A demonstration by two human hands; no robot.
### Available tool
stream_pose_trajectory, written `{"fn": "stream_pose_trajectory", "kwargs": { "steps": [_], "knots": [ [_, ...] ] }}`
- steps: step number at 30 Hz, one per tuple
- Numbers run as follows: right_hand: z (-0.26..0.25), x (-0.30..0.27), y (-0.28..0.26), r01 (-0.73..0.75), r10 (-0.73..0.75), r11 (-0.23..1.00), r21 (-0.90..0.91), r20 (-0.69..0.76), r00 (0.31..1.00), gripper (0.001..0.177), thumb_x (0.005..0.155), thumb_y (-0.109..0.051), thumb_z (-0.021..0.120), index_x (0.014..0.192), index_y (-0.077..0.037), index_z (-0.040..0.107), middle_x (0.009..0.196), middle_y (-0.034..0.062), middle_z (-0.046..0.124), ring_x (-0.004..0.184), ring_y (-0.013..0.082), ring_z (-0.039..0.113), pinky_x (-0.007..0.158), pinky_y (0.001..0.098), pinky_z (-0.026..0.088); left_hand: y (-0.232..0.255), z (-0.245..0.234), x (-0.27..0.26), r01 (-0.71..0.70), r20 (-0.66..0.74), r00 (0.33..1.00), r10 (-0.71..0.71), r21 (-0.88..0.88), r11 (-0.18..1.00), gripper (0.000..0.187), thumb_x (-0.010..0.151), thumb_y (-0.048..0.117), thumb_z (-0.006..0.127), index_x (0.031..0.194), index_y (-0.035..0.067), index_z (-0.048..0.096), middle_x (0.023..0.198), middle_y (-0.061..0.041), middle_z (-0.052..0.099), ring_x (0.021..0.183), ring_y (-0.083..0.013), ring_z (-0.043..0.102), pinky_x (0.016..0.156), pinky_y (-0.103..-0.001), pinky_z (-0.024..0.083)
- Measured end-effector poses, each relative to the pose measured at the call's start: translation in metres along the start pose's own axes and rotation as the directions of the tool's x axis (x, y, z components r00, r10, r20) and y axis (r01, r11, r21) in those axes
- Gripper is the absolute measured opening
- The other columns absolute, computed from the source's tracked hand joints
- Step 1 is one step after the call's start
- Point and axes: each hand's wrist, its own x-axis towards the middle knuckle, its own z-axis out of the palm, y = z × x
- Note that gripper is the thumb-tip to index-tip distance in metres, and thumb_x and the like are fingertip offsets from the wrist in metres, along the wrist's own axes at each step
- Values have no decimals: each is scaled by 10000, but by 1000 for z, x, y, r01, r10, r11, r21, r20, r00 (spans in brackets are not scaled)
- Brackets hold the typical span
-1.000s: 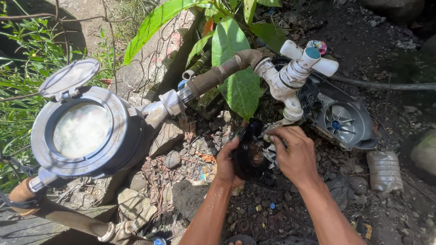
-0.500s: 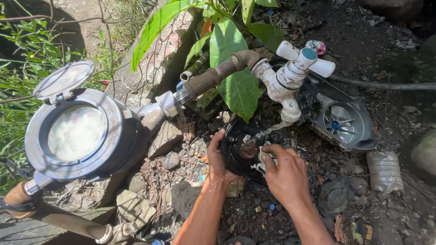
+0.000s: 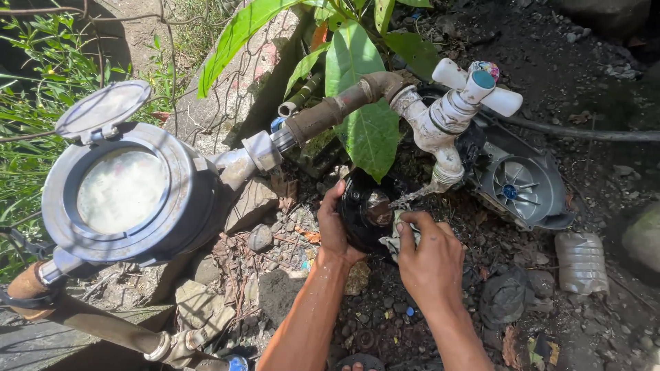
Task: Cleaning a motorcycle engine part using a rag and water from an outdoor tap
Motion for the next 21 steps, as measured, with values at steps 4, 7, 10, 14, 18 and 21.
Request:
{"fn": "stream_pose_trajectory", "kwargs": {
  "steps": [4,7,10,14,18,21],
  "knots": [
    [11,-9,11,86,-85,996,18,-54,995,217,987,-312,622,1177,-278,722,1029,94,640,802,325,662,725,548,528,-8,10,-6,-4,-29,1000,4,7,1000,360,912,350,592,1178,110,636,962,-54,644,626,-280,618,570,-405,501],
    [13,-19,2,316,-314,949,-12,-157,936,179,919,-198,689,1081,-186,764,1000,80,681,880,251,677,735,429,553,-12,13,-5,7,-104,995,-9,-17,1000,395,901,394,605,1177,126,695,929,-66,719,685,-240,668,590,-376,554],
    [9,-15,-12,527,-516,850,-18,-235,824,177,913,-130,653,1066,-123,741,961,-1,790,979,231,606,862,403,492,-24,15,-4,53,-257,965,-48,11,999,335,892,442,640,887,110,679,729,-57,688,549,-208,622,497,-326,492],
    [-3,-5,-20,617,-589,781,95,-215,779,159,956,-137,619,1049,-100,742,941,44,759,952,237,625,775,381,528,-22,12,-7,99,-238,967,-96,2,995,400,905,472,646,664,170,542,569,4,550,496,-149,518,492,-298,409],
    [-25,4,25,392,-393,919,30,93,915,178,959,-219,670,1123,-202,739,1038,89,609,874,282,676,758,451,536,-10,17,-1,-36,-12,999,35,-58,998,414,910,428,579,1060,60,693,948,-119,729,778,-275,654,734,-404,532],
    [-34,5,22,411,-407,912,-2,-153,901,129,1026,-136,615,1091,-143,726,814,57,773,1061,239,692,862,478,620,-23,31,-6,21,-144,989,-34,-90,996,475,867,446,669,1083,26,724,1060,-258,730,941,-415,720,863,-526,585]
  ]
}}
